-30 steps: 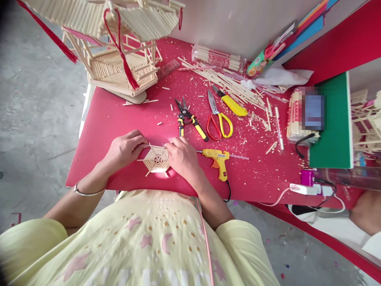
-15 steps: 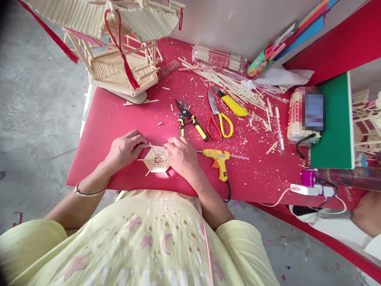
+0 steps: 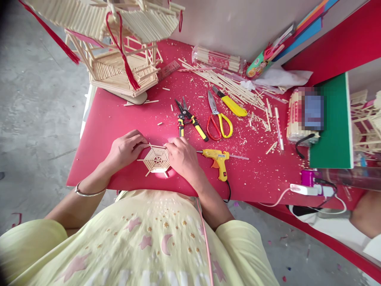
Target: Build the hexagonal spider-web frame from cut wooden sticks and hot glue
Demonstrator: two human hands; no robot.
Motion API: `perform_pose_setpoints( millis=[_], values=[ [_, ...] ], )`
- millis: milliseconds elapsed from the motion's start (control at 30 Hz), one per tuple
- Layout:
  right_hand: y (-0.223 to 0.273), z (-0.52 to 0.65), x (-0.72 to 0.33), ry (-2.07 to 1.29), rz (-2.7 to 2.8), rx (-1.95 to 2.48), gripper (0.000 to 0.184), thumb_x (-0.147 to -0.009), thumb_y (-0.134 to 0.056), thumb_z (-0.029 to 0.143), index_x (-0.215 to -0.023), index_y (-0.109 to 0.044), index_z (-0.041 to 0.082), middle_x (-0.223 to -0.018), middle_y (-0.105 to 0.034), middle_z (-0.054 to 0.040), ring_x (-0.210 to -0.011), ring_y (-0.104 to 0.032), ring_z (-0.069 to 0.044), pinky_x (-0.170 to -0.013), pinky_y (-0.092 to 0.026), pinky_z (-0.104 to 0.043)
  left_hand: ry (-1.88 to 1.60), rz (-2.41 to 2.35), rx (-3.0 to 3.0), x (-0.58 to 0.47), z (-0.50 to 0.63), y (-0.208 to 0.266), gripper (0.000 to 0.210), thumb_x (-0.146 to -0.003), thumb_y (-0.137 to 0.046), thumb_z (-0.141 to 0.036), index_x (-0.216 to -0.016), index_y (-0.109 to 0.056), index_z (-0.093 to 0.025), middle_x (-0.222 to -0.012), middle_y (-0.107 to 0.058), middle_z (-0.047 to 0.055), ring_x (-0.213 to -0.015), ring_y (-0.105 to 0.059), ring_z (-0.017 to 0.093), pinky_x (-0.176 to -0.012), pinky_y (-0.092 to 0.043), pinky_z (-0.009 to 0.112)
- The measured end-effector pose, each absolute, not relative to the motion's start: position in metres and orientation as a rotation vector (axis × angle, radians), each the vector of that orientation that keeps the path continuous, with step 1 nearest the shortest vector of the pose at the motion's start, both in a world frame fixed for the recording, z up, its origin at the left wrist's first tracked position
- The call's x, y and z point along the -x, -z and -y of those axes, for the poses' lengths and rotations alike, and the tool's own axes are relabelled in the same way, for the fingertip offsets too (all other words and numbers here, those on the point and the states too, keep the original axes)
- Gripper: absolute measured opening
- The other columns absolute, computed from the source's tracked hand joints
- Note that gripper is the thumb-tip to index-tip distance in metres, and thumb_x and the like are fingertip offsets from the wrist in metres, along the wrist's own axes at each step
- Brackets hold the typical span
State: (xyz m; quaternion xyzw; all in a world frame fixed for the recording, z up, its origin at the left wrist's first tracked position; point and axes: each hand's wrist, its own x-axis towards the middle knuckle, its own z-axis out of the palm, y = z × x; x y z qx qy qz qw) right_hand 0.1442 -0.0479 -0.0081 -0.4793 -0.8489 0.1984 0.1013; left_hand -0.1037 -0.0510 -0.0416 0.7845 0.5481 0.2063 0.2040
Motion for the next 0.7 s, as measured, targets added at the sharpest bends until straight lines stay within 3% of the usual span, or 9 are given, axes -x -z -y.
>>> perform_pose_setpoints(
  millis=[300, 533, 700],
  values=[
    [0.011, 0.051, -0.151, -0.627, 2.433, 1.332, 0.043, -0.094, -0.05, 0.003, -0.127, -0.07, 0.021, -0.113, -0.068, -0.0097, -0.113, -0.06, -0.025, -0.102, -0.053, -0.042, -0.688, -1.566, -2.223, 0.102, 0.052, 0.039, 0.023, -0.103, -0.051, -0.033, -0.097, -0.069, -0.02, -0.1, -0.069, 0.006, -0.085, -0.066, 0.018, -0.069, -0.048, 0.027],
    [0.012, 0.055, -0.154, -0.719, 2.266, 1.321, 0.044, -0.095, -0.051, 0.008, -0.134, -0.066, 0.023, -0.124, -0.065, -0.01, -0.119, -0.063, -0.024, -0.106, -0.053, -0.04, -0.711, -1.557, -2.248, 0.101, 0.054, 0.04, 0.022, -0.102, -0.051, -0.032, -0.097, -0.07, -0.021, -0.099, -0.069, 0.006, -0.085, -0.065, 0.019, -0.068, -0.047, 0.027],
    [0.011, 0.055, -0.157, -0.771, 2.072, 1.314, 0.034, -0.101, -0.051, 0.019, -0.13, -0.068, 0.023, -0.121, -0.07, -0.0085, -0.112, -0.068, -0.022, -0.102, -0.054, -0.037, -0.727, -1.552, -2.228, 0.1, 0.055, 0.038, 0.023, -0.103, -0.051, -0.034, -0.095, -0.069, -0.021, -0.097, -0.069, 0.005, -0.085, -0.065, 0.018, -0.069, -0.048, 0.027]
  ],
)
